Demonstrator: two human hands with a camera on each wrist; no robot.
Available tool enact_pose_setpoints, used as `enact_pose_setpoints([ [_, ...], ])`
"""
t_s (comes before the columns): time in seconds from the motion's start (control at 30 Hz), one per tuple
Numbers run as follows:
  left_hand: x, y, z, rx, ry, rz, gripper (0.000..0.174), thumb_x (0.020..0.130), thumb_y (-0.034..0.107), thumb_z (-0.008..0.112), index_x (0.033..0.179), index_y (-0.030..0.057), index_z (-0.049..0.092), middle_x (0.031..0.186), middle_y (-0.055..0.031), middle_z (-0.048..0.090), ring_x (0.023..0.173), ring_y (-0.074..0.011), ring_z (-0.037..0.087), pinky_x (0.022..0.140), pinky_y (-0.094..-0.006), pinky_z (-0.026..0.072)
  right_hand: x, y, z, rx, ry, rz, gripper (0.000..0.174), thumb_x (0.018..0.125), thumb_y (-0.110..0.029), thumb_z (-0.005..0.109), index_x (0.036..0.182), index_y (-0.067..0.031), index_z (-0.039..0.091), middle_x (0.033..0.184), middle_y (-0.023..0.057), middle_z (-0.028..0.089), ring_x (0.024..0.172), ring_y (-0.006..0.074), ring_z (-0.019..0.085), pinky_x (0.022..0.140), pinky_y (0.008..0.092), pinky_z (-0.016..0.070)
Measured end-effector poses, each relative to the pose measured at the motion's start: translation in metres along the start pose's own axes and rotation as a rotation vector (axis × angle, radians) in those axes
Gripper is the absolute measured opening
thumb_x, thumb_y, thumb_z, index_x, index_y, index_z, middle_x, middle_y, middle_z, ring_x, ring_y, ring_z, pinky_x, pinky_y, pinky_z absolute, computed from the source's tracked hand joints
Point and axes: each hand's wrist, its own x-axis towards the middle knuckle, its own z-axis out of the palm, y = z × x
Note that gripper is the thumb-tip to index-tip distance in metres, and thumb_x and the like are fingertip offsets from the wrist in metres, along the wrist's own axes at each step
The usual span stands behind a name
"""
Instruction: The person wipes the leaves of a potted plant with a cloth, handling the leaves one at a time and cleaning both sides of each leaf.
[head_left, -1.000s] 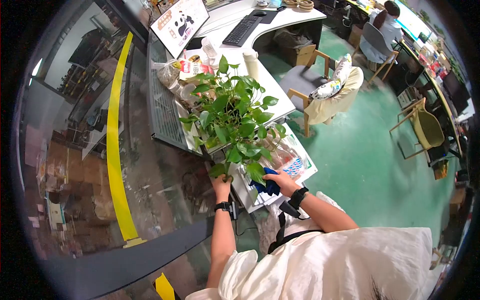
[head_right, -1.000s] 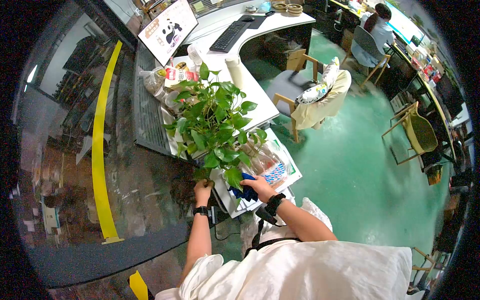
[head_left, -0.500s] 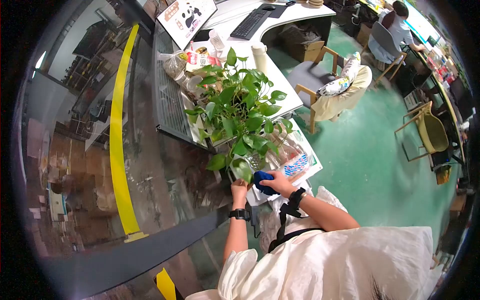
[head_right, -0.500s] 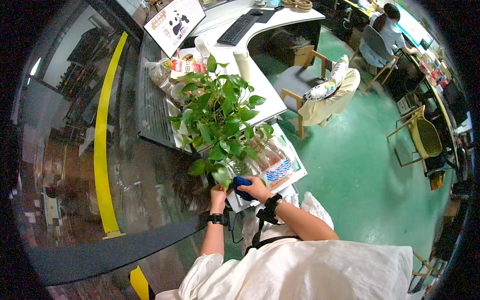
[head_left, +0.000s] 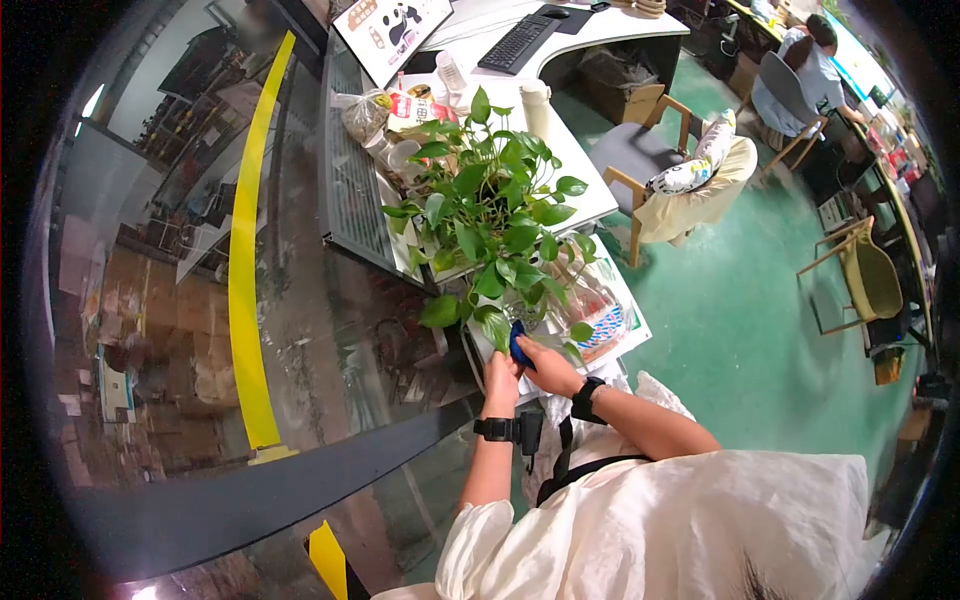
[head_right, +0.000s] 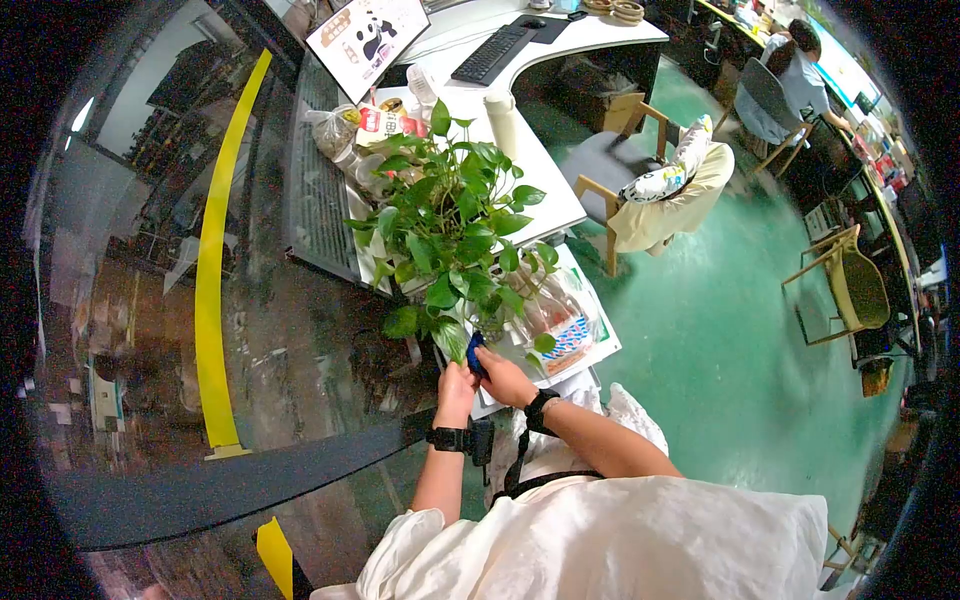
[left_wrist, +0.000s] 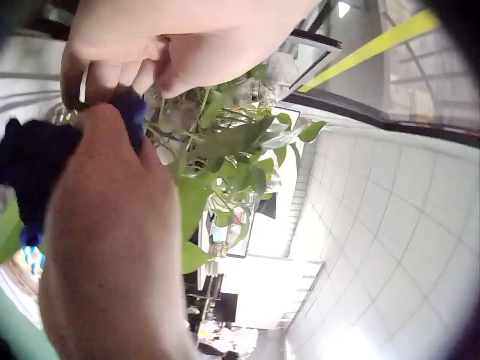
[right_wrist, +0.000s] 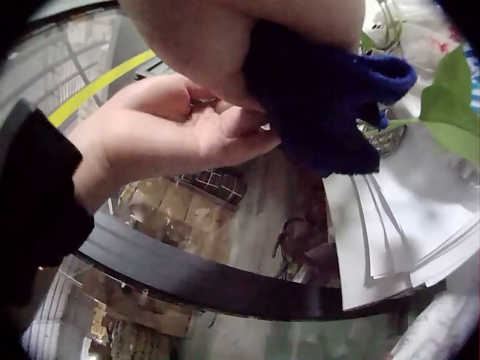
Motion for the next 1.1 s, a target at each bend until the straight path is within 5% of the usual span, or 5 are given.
enact_pose_setpoints([
  [0.43, 0.010, -0.014, -0.009, 0.097, -0.013, 0.064, 0.016, 0.079, 0.013, 0.066, 0.084, -0.0011, 0.062, 0.081, -0.0044, 0.061, 0.069, -0.0122, 0.056, 0.061, -0.0254, 0.0454, -0.020, -0.013, -0.027, -0.264, -0.193, -0.354, 0.053, 0.067, -0.001, 0.053, 0.119, 0.0029, 0.044, 0.123, 0.0229, 0.047, 0.111, 0.0345, 0.048, 0.090, 0.0395, 0.0419],
  [0.53, 0.009, -0.015, -0.006, 0.108, 0.035, 0.106, 0.019, 0.077, 0.012, 0.068, 0.085, -0.0046, 0.063, 0.082, -0.0042, 0.062, 0.070, -0.0110, 0.055, 0.062, -0.0259, 0.0445, -0.018, -0.016, -0.037, 0.082, -0.361, -0.068, 0.053, 0.069, -0.002, 0.055, 0.121, 0.0017, 0.046, 0.122, 0.0190, 0.049, 0.115, 0.0312, 0.046, 0.096, 0.0372, 0.0375],
  [0.87, 0.003, 0.004, 0.009, 0.180, 0.164, 0.027, 0.020, 0.075, 0.022, 0.071, 0.086, 0.0085, 0.060, 0.074, -0.0011, 0.059, 0.059, -0.0142, 0.056, 0.052, -0.0288, 0.0448, -0.014, -0.019, -0.057, 0.151, -0.303, 0.025, 0.045, 0.070, -0.010, 0.055, 0.115, -0.0042, 0.055, 0.092, 0.0173, 0.063, 0.077, 0.0250, 0.060, 0.076, 0.0323, 0.0467],
  [0.97, 0.025, -0.003, -0.004, 0.106, 0.053, 0.115, 0.014, 0.077, 0.007, 0.063, 0.088, -0.0003, 0.061, 0.083, -0.0073, 0.063, 0.068, -0.0167, 0.060, 0.057, -0.0296, 0.0477, -0.014, -0.003, -0.040, 0.193, -0.378, 0.009, 0.041, 0.072, -0.012, 0.056, 0.112, -0.0027, 0.056, 0.089, 0.0160, 0.063, 0.078, 0.0222, 0.059, 0.075, 0.0315, 0.0463],
  [1.1, 0.018, 0.008, 0.001, 0.112, 0.115, 0.186, 0.022, 0.075, -0.008, 0.047, 0.091, -0.0065, 0.062, 0.085, -0.0118, 0.064, 0.072, -0.0178, 0.062, 0.066, -0.0285, 0.0487, -0.017, -0.009, -0.045, 0.410, -0.374, 0.384, 0.037, 0.074, -0.013, 0.060, 0.108, 0.0021, 0.057, 0.087, 0.0103, 0.064, 0.076, 0.0184, 0.059, 0.072, 0.0297, 0.0471],
])
